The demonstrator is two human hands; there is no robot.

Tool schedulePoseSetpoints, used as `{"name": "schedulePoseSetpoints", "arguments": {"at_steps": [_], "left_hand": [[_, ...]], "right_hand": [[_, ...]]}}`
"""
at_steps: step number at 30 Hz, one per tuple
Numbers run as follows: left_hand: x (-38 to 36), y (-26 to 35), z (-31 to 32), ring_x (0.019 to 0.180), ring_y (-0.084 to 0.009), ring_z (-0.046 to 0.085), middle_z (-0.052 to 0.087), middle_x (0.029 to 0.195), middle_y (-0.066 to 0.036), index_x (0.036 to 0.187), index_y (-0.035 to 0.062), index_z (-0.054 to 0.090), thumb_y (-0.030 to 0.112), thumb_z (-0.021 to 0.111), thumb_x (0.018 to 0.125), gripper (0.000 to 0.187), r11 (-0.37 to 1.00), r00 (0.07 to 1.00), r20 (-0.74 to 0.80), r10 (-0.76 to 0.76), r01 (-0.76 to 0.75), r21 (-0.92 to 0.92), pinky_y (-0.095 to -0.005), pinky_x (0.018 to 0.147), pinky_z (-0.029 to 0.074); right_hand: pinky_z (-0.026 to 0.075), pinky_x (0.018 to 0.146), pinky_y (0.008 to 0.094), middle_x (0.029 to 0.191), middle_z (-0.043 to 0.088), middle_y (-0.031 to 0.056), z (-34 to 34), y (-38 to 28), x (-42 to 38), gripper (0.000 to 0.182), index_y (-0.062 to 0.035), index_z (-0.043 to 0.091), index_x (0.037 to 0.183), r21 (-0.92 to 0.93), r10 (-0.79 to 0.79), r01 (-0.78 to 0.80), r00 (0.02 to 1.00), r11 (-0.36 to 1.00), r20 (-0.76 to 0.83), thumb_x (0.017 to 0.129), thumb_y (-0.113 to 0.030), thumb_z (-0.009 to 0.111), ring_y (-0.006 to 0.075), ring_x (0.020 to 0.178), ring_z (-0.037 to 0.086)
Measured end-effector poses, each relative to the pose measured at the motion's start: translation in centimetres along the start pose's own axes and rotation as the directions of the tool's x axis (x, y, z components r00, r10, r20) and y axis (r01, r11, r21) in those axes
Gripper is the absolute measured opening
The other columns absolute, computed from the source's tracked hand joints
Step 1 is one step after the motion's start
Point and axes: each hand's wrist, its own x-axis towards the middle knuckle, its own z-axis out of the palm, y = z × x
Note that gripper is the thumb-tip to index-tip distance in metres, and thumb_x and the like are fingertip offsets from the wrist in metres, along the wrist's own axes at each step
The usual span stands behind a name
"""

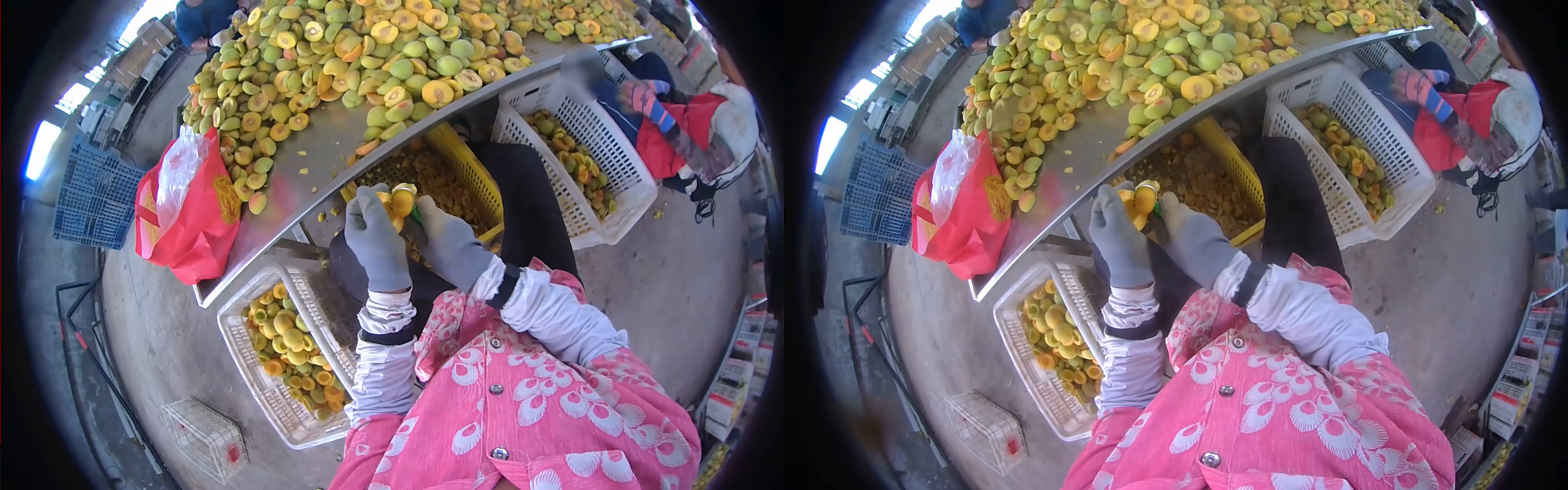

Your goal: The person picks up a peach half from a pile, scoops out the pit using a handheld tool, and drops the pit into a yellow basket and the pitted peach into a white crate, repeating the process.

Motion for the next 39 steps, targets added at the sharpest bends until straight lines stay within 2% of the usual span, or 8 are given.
{"name": "schedulePoseSetpoints", "arguments": {"at_steps": [7, 12, 16, 21, 27, 32, 34, 39], "left_hand": [[-2.8, 3.1, -7.4, 0.084, -0.0165, 0.062, 0.065, 0.101, -0.008, 0.11, -0.0014, 0.065, 0.012, 0.052, 0.099, 0.022, 0.972, 0.943, -0.31, 0.118, -0.046, 0.231, -0.0281, 0.072, 0.051], [0.1, 3.1, -20.1, 0.093, -0.0243, 0.062, 0.064, 0.101, -0.015, 0.106, -0.005, 0.067, 0.006, 0.063, 0.087, 0.022, 0.287, 0.733, -0.127, 0.669, -0.097, 0.953, -0.0365, 0.082, 0.05], [8.0, 6.9, -10.3, 0.087, -0.0259, 0.064, 0.065, 0.093, -0.015, 0.112, -0.0053, 0.064, 0.011, 0.062, 0.09, 0.028, 0.759, 0.979, -0.018, 0.204, -0.146, 0.634, -0.037, 0.083, 0.051], [30.7, 0.1, -6.7, 0.094, -0.0403, 0.064, 0.067, 0.101, -0.023, 0.108, -0.0006, 0.062, 0.03, 0.063, 0.091, 0.035, -0.001, 0.849, 0.397, 0.348, -0.423, 0.906, -0.0447, 0.082, 0.052], [37.9, -3.2, -2.2, 0.098, -0.0426, 0.065, 0.065, 0.107, -0.026, 0.108, 0.002, 0.059, 0.038, 0.071, 0.078, 0.048, -0.209, 0.949, 0.294, 0.115, -0.266, 0.941, -0.0497, 0.082, 0.052], [32.8, -2.7, -0.9, 0.089, -0.0377, 0.069, 0.067, 0.11, -0.02, 0.107, 0.004, 0.058, 0.032, 0.071, 0.08, 0.04, -0.142, 0.946, 0.321, -0.049, -0.325, 0.935, -0.0465, 0.08, 0.054], [27.2, -1.1, -0.8, 0.087, -0.0258, 0.068, 0.066, 0.11, -0.013, 0.112, 0.0032, 0.058, 0.024, 0.066, 0.087, 0.034, 0.831, 0.915, 0.27, -0.299, 0.111, 0.545, -0.0369, 0.078, 0.056], [12.5, 2.6, -0.3, 0.091, -0.016, 0.061, 0.062, 0.111, -0.01, 0.129, -0.002, 0.052, 0.021, 0.065, 0.093, 0.045, 0.982, 0.829, 0.53, -0.182, 0.177, 0.06, -0.0281, 0.079, 0.054]], "right_hand": [[0.052, 0.077, 0.05, 0.091, 0.067, 0.0267, 2.1, 11.9, 2.2, 0.033, -0.0008, 0.057, 0.105, -0.259, 0.344, -0.305, 0.931, 0.917, 0.121, 0.094, -0.031, 0.058, 0.0449, 0.088, 0.066], [0.052, 0.074, 0.0484, 0.091, 0.067, 0.0267, 3.5, 13.6, 0.9, 0.039, 0.0012, 0.056, 0.106, -0.164, 0.358, -0.327, 0.908, 0.931, 0.219, 0.096, -0.036, 0.058, 0.0421, 0.083, 0.068], [0.045, 0.057, 0.031, 0.072, 0.062, 0.0059, 3.5, 11.3, 0.9, 0.028, -0.0027, 0.06, 0.098, 0.241, 0.335, -0.431, 0.874, 0.87, 0.352, 0.095, -0.03, 0.063, 0.0105, 0.062, 0.055], [0.047, 0.054, 0.0331, 0.07, 0.062, 0.0094, 3.3, 13.8, 1.4, 0.028, -0.0021, 0.06, 0.097, 0.16, 0.326, -0.405, 0.871, 0.9, 0.369, 0.096, -0.03, 0.062, 0.0183, 0.061, 0.061], [0.048, 0.061, 0.0405, 0.074, 0.063, 0.0185, 2.1, 14.2, 2.9, 0.032, -0.0006, 0.057, 0.099, 0.308, 0.561, -0.744, 0.656, 0.592, 0.505, 0.095, -0.032, 0.063, 0.0307, 0.063, 0.062], [0.048, 0.062, 0.0469, 0.077, 0.062, 0.025, 0.7, 10.5, 5.2, 0.028, -0.0028, 0.057, 0.101, 0.277, 0.241, -0.335, 0.915, 0.901, 0.324, 0.096, -0.03, 0.061, 0.0438, 0.072, 0.064], [0.048, 0.062, 0.0477, 0.078, 0.063, 0.0251, -1.4, 6.0, 6.5, 0.027, -0.0033, 0.057, 0.1, 0.281, 0.216, -0.309, 0.924, 0.909, 0.316, 0.096, -0.03, 0.06, 0.0445, 0.073, 0.064], [0.049, 0.063, 0.0483, 0.077, 0.064, 0.0253, -2.3, -1.3, 6.3, 0.027, -0.0036, 0.057, 0.102, 0.294, 0.133, -0.204, 0.961, 0.934, 0.244, 0.097, -0.031, 0.058, 0.0457, 0.074, 0.064]]}}
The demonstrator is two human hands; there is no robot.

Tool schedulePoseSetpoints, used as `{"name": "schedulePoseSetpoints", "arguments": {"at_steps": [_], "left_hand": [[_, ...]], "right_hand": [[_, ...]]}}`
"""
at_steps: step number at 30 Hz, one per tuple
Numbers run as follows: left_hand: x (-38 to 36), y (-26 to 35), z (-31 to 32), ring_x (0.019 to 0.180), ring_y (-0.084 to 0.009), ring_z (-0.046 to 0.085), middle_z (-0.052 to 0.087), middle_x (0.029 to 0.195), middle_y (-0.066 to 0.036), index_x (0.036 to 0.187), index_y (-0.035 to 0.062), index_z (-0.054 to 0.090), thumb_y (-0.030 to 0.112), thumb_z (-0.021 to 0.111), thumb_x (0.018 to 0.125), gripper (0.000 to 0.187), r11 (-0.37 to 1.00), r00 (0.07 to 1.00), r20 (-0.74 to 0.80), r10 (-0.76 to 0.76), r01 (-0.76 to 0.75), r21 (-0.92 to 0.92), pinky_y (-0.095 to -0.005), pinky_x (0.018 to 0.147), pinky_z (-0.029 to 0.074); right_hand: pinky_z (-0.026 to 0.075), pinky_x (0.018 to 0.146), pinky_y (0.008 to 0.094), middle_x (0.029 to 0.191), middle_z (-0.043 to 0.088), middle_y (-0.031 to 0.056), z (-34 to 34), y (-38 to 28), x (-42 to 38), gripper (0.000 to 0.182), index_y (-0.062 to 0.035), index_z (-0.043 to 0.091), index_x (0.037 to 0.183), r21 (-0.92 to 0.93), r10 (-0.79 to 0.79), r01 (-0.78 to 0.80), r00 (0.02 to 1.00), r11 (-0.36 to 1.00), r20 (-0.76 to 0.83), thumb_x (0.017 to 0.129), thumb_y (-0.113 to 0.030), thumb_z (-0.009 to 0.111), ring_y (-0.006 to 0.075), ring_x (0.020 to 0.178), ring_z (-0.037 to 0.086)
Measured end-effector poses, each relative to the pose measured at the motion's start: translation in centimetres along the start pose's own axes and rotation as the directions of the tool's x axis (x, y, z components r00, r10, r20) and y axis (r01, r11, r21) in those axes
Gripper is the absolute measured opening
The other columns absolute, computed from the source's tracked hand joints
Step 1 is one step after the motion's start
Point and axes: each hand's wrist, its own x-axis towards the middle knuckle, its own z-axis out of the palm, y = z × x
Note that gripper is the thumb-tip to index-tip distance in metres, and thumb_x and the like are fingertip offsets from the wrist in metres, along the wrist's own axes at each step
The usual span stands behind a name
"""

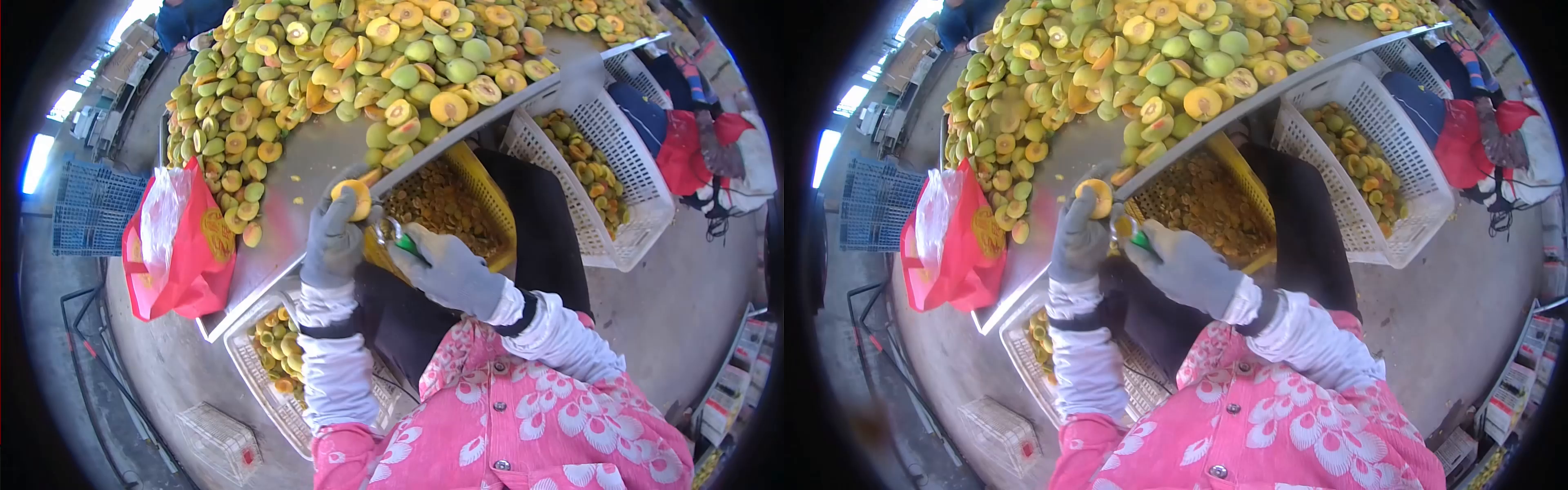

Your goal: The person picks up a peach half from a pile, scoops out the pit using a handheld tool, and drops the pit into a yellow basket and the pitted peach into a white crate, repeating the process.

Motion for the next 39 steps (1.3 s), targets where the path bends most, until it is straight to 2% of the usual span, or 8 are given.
{"name": "schedulePoseSetpoints", "arguments": {"at_steps": [5, 7, 12, 14, 30, 33, 35, 39], "left_hand": [[-6.9, 0.0, 4.2, 0.089, -0.0132, 0.06, 0.064, 0.106, -0.01, 0.119, -0.0029, 0.058, 0.006, 0.061, 0.094, 0.027, 0.936, 0.992, -0.086, -0.089, 0.054, -0.348, -0.0278, 0.076, 0.052], [-8.4, -0.4, 4.7, 0.088, -0.0136, 0.059, 0.064, 0.103, -0.009, 0.116, -0.0013, 0.059, 0.011, 0.052, 0.1, 0.021, 0.85, 0.914, -0.11, 0.39, -0.312, 0.424, -0.0281, 0.077, 0.051], [-10.5, 0.5, 6.3, 0.082, -0.0133, 0.057, 0.063, 0.099, -0.009, 0.114, 0.0019, 0.06, 0.044, 0.032, 0.106, 0.051, 0.976, 0.943, -0.265, 0.202, -0.172, 0.13, -0.0275, 0.077, 0.048], [-10.7, 0.2, 6.7, 0.045, -0.0115, 0.047, 0.063, 0.086, -0.01, 0.12, -0.0022, 0.057, 0.046, 0.033, 0.105, 0.056, 0.937, 0.909, -0.228, 0.35, -0.342, 0.076, -0.0216, 0.037, 0.037], [-11.8, 1.8, 5.3, 0.09, -0.0184, 0.066, 0.07, 0.1, -0.012, 0.128, -0.0037, 0.058, 0.027, 0.05, 0.103, 0.04, 0.994, 0.996, -0.079, 0.035, -0.042, -0.098, -0.0303, 0.079, 0.055], [-11.8, 1.1, 5.7, 0.085, -0.0186, 0.066, 0.07, 0.095, -0.013, 0.119, -0.0038, 0.063, 0.03, 0.048, 0.103, 0.04, 0.992, 0.978, -0.17, 0.116, -0.123, -0.031, -0.0304, 0.077, 0.055], [-11.7, 0.9, 5.7, 0.082, -0.0186, 0.066, 0.07, 0.092, -0.013, 0.115, -0.0039, 0.064, 0.032, 0.047, 0.103, 0.042, 0.994, 0.983, -0.168, 0.073, -0.085, -0.064, -0.0305, 0.076, 0.055], [-11.9, 1.3, 5.3, 0.074, -0.0183, 0.065, 0.069, 0.085, -0.013, 0.105, -0.0037, 0.066, 0.036, 0.042, 0.104, 0.047, 0.989, 0.979, -0.155, -0.133, 0.12, -0.088, -0.0305, 0.071, 0.055]], "right_hand": [[0.05, 0.061, 0.0504, 0.075, 0.064, 0.0261, 2.7, -0.2, -2.6, 0.033, -0.0013, 0.059, 0.113, -0.022, -0.301, 0.304, 0.927, 0.952, -0.223, 0.097, -0.03, 0.058, 0.045, 0.072, 0.064], [0.05, 0.061, 0.0511, 0.074, 0.063, 0.0266, 3.1, -0.5, -3.9, 0.035, -0.0008, 0.058, 0.117, -0.057, -0.353, 0.349, 0.906, 0.935, -0.235, 0.097, -0.03, 0.058, 0.0452, 0.071, 0.064], [0.05, 0.061, 0.0425, 0.08, 0.064, 0.0263, 3.1, -1.6, -5.8, 0.032, 0.0028, 0.058, 0.117, -0.114, -0.345, 0.329, 0.919, 0.938, -0.192, 0.097, -0.022, 0.06, 0.0434, 0.078, 0.066], [0.05, 0.061, 0.0439, 0.08, 0.064, 0.027, 3.4, -1.6, -6.1, 0.033, 0.003, 0.055, 0.119, -0.07, -0.332, 0.325, 0.927, 0.943, -0.173, 0.098, -0.022, 0.059, 0.045, 0.079, 0.065], [0.051, 0.069, 0.0516, 0.087, 0.065, 0.0313, 3.9, 0.3, -6.3, 0.045, 0.0038, 0.055, 0.113, 0.056, -0.342, 0.341, 0.94, 0.938, -0.002, 0.1, -0.039, 0.051, 0.0484, 0.083, 0.064], [0.052, 0.061, 0.0468, 0.079, 0.067, 0.0227, 4.0, -0.6, -6.7, 0.048, 0.0026, 0.056, 0.112, 0.093, -0.207, 0.202, 0.977, 0.975, 0.054, 0.101, -0.044, 0.049, 0.0416, 0.07, 0.067], [0.038, 0.04, 0.0289, 0.06, 0.049, -0.0014, 2.7, -3.0, -7.6, 0.033, -0.0074, 0.054, 0.096, 0.338, 0.216, -0.358, 0.894, 0.87, 0.391, 0.103, -0.039, 0.047, 0.01, 0.044, 0.045], [0.031, 0.038, 0.0253, 0.057, 0.039, -0.0064, 1.2, -3.1, -7.6, 0.035, -0.013, 0.051, 0.09, 0.505, 0.126, -0.56, 0.742, 0.657, 0.658, 0.104, -0.045, 0.046, 0.0064, 0.043, 0.036]]}}
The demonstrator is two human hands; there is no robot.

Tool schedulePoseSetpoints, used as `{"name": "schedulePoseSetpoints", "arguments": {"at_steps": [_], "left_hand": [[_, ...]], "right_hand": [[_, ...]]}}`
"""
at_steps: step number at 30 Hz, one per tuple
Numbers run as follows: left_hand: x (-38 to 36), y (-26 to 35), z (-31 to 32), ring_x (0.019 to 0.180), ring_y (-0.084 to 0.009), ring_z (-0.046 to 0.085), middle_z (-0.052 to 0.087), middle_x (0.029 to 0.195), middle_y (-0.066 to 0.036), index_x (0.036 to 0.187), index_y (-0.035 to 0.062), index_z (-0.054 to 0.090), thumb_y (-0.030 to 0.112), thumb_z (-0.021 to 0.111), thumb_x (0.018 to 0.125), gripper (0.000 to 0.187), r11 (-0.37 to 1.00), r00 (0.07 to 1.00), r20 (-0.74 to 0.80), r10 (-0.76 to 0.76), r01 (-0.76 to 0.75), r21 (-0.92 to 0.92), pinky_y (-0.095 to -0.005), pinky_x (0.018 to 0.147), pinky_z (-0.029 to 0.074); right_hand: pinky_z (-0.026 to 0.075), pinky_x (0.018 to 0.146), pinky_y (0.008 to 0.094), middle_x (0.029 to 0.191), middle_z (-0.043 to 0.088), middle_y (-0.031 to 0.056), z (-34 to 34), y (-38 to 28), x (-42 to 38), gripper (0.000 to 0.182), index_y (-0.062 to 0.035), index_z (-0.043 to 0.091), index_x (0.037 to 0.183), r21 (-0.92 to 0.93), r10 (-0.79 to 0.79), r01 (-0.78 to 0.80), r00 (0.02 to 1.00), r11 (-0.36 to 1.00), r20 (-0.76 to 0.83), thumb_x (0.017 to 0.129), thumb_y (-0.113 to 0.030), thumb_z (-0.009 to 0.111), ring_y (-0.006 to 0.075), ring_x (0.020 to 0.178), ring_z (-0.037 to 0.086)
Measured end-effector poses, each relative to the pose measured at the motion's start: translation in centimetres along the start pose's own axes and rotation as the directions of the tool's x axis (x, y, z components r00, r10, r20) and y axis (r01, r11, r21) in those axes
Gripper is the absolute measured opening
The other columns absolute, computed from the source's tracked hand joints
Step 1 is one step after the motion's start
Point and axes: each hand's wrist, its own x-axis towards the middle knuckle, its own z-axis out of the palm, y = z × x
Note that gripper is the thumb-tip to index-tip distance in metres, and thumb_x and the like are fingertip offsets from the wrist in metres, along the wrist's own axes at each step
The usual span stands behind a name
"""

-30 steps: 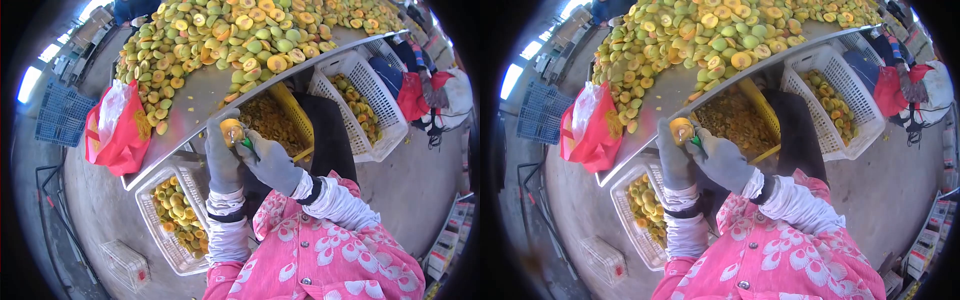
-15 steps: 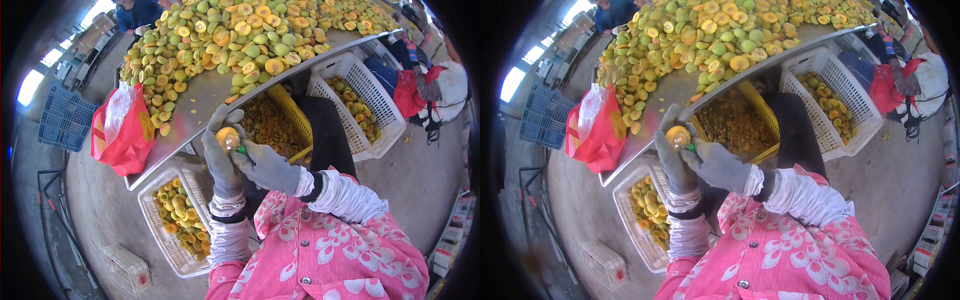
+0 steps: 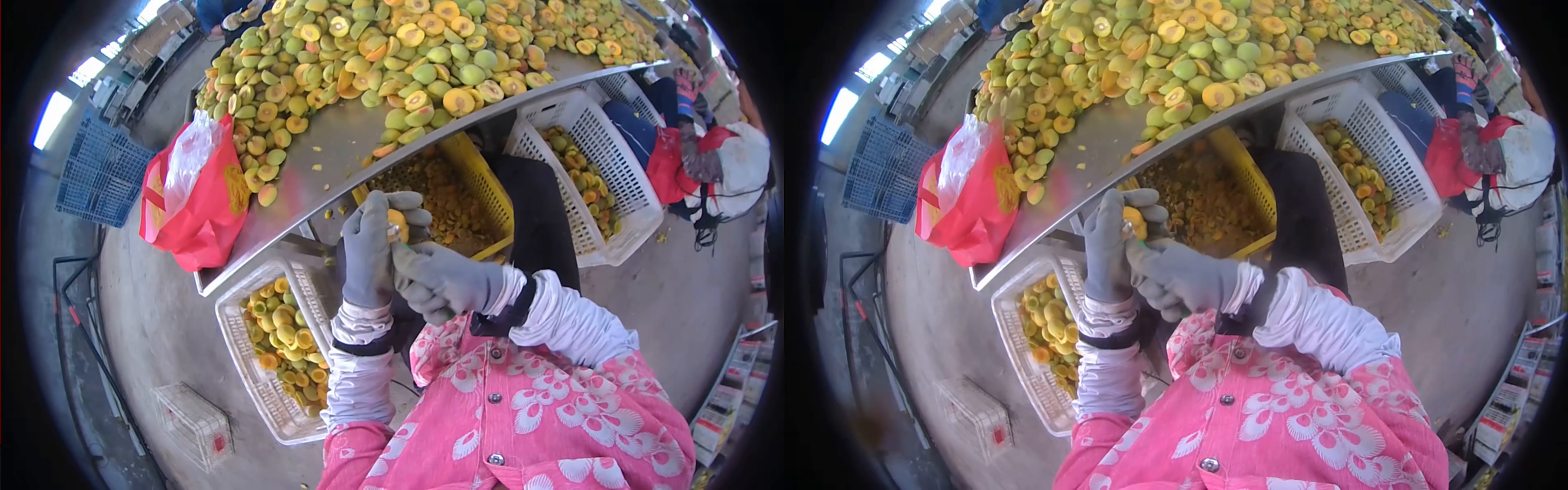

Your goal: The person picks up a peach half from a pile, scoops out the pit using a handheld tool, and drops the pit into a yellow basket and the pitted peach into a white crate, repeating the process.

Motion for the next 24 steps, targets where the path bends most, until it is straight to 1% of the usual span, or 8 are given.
{"name": "schedulePoseSetpoints", "arguments": {"at_steps": [7, 10, 12, 13, 14, 17, 20, 24], "left_hand": [[1.6, -1.7, -1.5, 0.069, -0.0172, 0.063, 0.068, 0.084, -0.012, 0.102, -0.0034, 0.064, 0.036, 0.04, 0.104, 0.046, 0.987, 0.978, 0.179, 0.106, -0.126, 0.103, -0.0284, 0.067, 0.053], [3.4, -4.3, -2.6, 0.074, -0.0174, 0.061, 0.067, 0.09, -0.013, 0.106, -0.0035, 0.061, 0.036, 0.039, 0.103, 0.045, 0.958, 0.923, 0.354, 0.152, -0.05, -0.282, -0.0273, 0.069, 0.053], [5.1, -6.8, -3.3, 0.08, -0.0179, 0.059, 0.065, 0.096, -0.013, 0.108, -0.0031, 0.058, 0.035, 0.038, 0.104, 0.043, 0.728, 0.958, 0.248, 0.141, 0.07, -0.682, -0.0277, 0.072, 0.052], [3.8, -5.0, -0.7, 0.086, -0.0188, 0.059, 0.063, 0.101, -0.014, 0.108, -0.0025, 0.059, 0.037, 0.038, 0.105, 0.044, 0.906, 0.97, -0.244, -0.019, -0.086, -0.414, -0.0301, 0.076, 0.051], [3.7, -5.2, -0.7, 0.086, -0.0188, 0.059, 0.063, 0.101, -0.014, 0.108, -0.0025, 0.059, 0.037, 0.038, 0.105, 0.044, 0.905, 0.971, -0.24, -0.023, -0.082, -0.418, -0.0301, 0.076, 0.051], [4.6, -6.7, -2.3, 0.086, -0.0166, 0.057, 0.063, 0.104, -0.011, 0.111, -0.0012, 0.061, 0.043, 0.039, 0.106, 0.05, 0.942, 0.951, -0.19, 0.242, -0.277, -0.188, -0.0298, 0.08, 0.05], [3.2, -5.9, -1.1, 0.085, -0.0141, 0.056, 0.064, 0.103, -0.009, 0.111, -0.0009, 0.062, 0.042, 0.038, 0.106, 0.05, 0.703, 0.768, -0.108, 0.631, -0.507, 0.498, -0.028, 0.077, 0.048], [2.8, -6.1, -0.3, 0.086, -0.0139, 0.057, 0.065, 0.099, -0.007, 0.106, -0.0008, 0.062, 0.039, 0.039, 0.106, 0.046, 0.974, 0.93, -0.31, 0.195, -0.219, -0.047, -0.0277, 0.076, 0.048]], "right_hand": [[0.018, 0.041, 0.0172, 0.06, 0.025, -0.0121, -1.9, 0.5, 0.7, 0.041, -0.0199, 0.043, 0.081, 0.298, 0.043, -0.175, 0.915, 0.938, 0.402, 0.104, -0.054, 0.039, -0.0001, 0.047, 0.023], [0.019, 0.037, 0.0179, 0.057, 0.027, -0.0113, -3.3, 1.2, 2.2, 0.041, -0.0193, 0.041, 0.08, 0.386, 0.019, -0.232, 0.875, 0.893, 0.483, 0.103, -0.054, 0.042, 0.0, 0.043, 0.023], [0.018, 0.04, 0.0167, 0.061, 0.028, -0.0106, -3.9, 1.4, 2.4, 0.04, -0.0202, 0.043, 0.081, 0.358, -0.12, -0.059, 0.881, 0.932, 0.458, 0.103, -0.053, 0.044, 0.0002, 0.047, 0.024], [0.029, 0.043, 0.0182, 0.061, 0.035, -0.0088, -4.3, 1.7, 2.4, 0.038, -0.0183, 0.048, 0.085, 0.359, -0.136, -0.016, 0.91, 0.933, 0.392, 0.103, -0.052, 0.046, 0.0036, 0.047, 0.033], [0.029, 0.043, 0.0182, 0.061, 0.035, -0.0088, -4.4, 1.9, 2.5, 0.038, -0.0183, 0.048, 0.085, 0.359, -0.135, -0.014, 0.912, 0.933, 0.386, 0.103, -0.052, 0.046, 0.0036, 0.047, 0.033], [0.05, 0.061, 0.034, 0.069, 0.06, 0.0044, -4.3, 2.2, 3.3, 0.036, -0.0071, 0.057, 0.103, -0.256, -0.31, 0.215, 0.848, 0.943, -0.43, 0.102, -0.043, 0.05, 0.0228, 0.062, 0.061], [0.052, 0.067, 0.0445, 0.079, 0.066, 0.0211, -5.3, 3.5, 4.5, 0.032, -0.0033, 0.055, 0.105, -0.855, -0.702, 0.134, 0.641, 0.501, -0.31, 0.1, -0.035, 0.053, 0.0389, 0.075, 0.067], [0.049, 0.07, 0.0524, 0.084, 0.066, 0.0267, -4.3, 3.3, 4.7, 0.027, -0.0028, 0.052, 0.104, -0.893, -0.671, -0.063, 0.636, 0.446, -0.38, 0.099, -0.029, 0.053, 0.0457, 0.082, 0.065]]}}
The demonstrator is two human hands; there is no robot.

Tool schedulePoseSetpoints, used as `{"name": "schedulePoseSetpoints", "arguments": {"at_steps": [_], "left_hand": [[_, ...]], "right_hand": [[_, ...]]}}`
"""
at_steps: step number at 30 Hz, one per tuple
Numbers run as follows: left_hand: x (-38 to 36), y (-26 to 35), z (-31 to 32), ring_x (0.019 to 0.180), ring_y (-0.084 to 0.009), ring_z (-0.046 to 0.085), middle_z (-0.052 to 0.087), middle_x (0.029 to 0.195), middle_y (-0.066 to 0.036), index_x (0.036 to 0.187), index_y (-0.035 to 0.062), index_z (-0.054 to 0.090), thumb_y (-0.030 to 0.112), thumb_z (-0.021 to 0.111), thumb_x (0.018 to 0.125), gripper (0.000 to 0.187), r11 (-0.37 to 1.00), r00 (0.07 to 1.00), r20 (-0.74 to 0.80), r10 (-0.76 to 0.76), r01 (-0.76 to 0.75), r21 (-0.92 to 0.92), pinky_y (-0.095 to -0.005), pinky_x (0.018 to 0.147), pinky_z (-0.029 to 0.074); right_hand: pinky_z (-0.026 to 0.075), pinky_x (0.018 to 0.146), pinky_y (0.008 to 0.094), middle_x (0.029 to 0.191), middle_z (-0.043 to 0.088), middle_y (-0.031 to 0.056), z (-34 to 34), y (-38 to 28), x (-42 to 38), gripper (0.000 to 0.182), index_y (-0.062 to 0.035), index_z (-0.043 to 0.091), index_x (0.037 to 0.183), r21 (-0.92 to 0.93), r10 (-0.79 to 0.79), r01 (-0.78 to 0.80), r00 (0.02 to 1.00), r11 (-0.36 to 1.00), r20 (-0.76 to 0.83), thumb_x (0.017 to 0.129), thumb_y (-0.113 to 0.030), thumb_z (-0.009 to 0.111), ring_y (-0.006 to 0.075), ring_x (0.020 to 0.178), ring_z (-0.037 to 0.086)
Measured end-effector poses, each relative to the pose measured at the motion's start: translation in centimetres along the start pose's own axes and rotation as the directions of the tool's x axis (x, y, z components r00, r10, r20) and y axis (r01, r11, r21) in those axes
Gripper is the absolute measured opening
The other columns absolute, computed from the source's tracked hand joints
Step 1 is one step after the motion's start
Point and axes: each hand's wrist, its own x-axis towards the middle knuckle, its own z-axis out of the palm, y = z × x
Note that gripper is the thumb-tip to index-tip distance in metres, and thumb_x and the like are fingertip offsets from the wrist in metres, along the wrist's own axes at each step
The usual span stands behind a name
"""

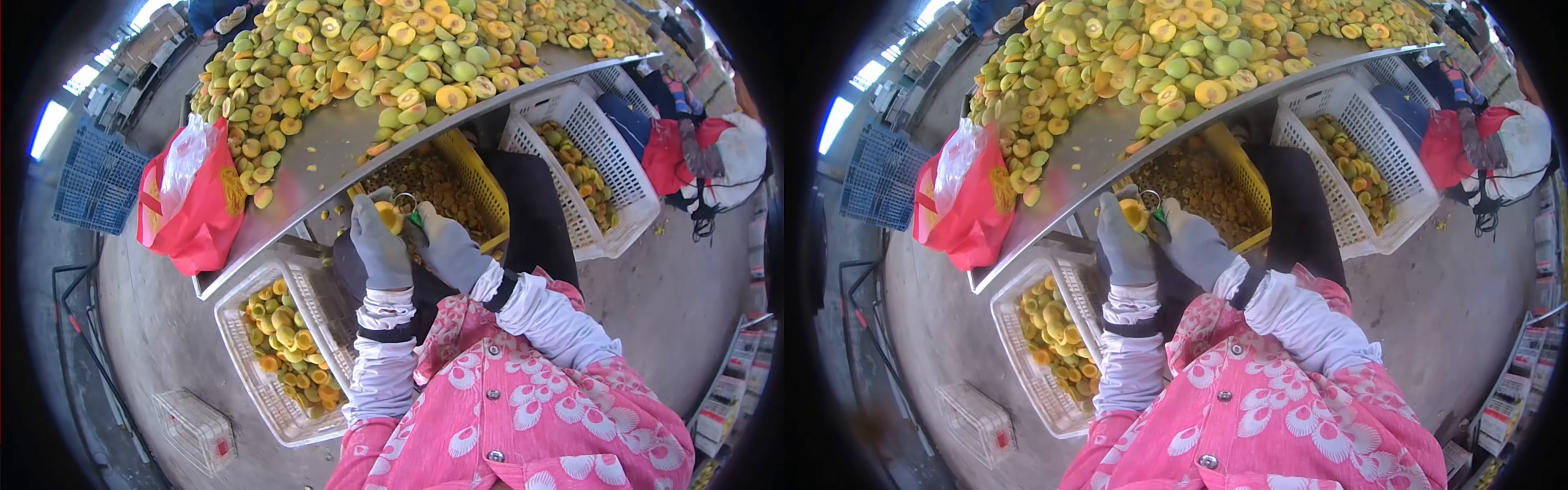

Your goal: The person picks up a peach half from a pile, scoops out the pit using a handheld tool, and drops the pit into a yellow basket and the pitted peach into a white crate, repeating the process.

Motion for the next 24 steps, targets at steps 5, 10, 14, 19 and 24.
{"name": "schedulePoseSetpoints", "arguments": {"at_steps": [5, 10, 14, 19, 24], "left_hand": [[-1.6, 0.5, -0.8, 0.08, -0.0125, 0.057, 0.064, 0.095, -0.006, 0.105, 0.0001, 0.062, 0.016, 0.05, 0.101, 0.021, 0.849, 0.859, -0.222, 0.461, -0.355, 0.391, -0.0231, 0.072, 0.046], [-1.9, 3.2, -16.9, 0.085, -0.0267, 0.059, 0.065, 0.086, -0.014, 0.082, -0.0029, 0.067, 0.0, 0.064, 0.078, 0.006, 0.354, 0.713, -0.18, 0.677, -0.102, 0.93, -0.0352, 0.082, 0.048], [0.6, 7.4, -15.7, 0.086, -0.0275, 0.063, 0.067, 0.095, -0.014, 0.095, -0.0019, 0.069, 0.001, 0.06, 0.085, 0.013, 0.323, 0.699, -0.125, 0.704, -0.159, 0.933, -0.0383, 0.083, 0.05], [20.0, 5.4, -12.8, 0.094, -0.0404, 0.064, 0.066, 0.102, -0.024, 0.109, 0.0016, 0.065, 0.029, 0.06, 0.094, 0.032, 0.158, 0.82, 0.248, 0.516, -0.375, 0.913, -0.0455, 0.08, 0.051], [37.0, 6.2, -7.7, 0.101, -0.042, 0.064, 0.065, 0.109, -0.026, 0.113, 0.003, 0.061, 0.042, 0.067, 0.087, 0.047, -0.248, 0.936, 0.129, 0.328, -0.047, 0.968, -0.0492, 0.084, 0.052]], "right_hand": [[0.049, 0.066, 0.0512, 0.084, 0.067, 0.0242, 3.1, 8.7, 2.3, 0.023, -0.005, 0.052, 0.105, -0.037, 0.107, -0.112, 0.989, 0.993, -0.097, 0.099, -0.027, 0.052, 0.0416, 0.079, 0.067], [0.05, 0.066, 0.0439, 0.086, 0.068, 0.0205, 3.4, 11.0, 1.8, 0.022, -0.005, 0.054, 0.103, 0.008, 0.222, -0.223, 0.974, 0.975, 0.04, 0.099, -0.027, 0.052, 0.0368, 0.08, 0.068], [0.049, 0.07, 0.0428, 0.087, 0.067, 0.0221, 2.9, 9.6, 1.8, 0.028, -0.0021, 0.057, 0.101, 0.061, 0.201, -0.213, 0.967, 0.975, 0.159, 0.097, -0.029, 0.056, 0.0389, 0.083, 0.067], [0.049, 0.07, 0.0428, 0.085, 0.066, 0.0225, 3.5, 11.6, 2.0, 0.033, -0.0009, 0.059, 0.1, 0.205, 0.096, -0.131, 0.981, 0.97, 0.169, 0.095, -0.034, 0.06, 0.0363, 0.08, 0.067], [0.049, 0.069, 0.042, 0.079, 0.064, 0.0212, 1.1, 12.0, 3.1, 0.037, 0.0002, 0.059, 0.102, 0.203, 0.36, -0.424, 0.888, 0.883, 0.286, 0.095, -0.035, 0.062, 0.0355, 0.074, 0.066]]}}
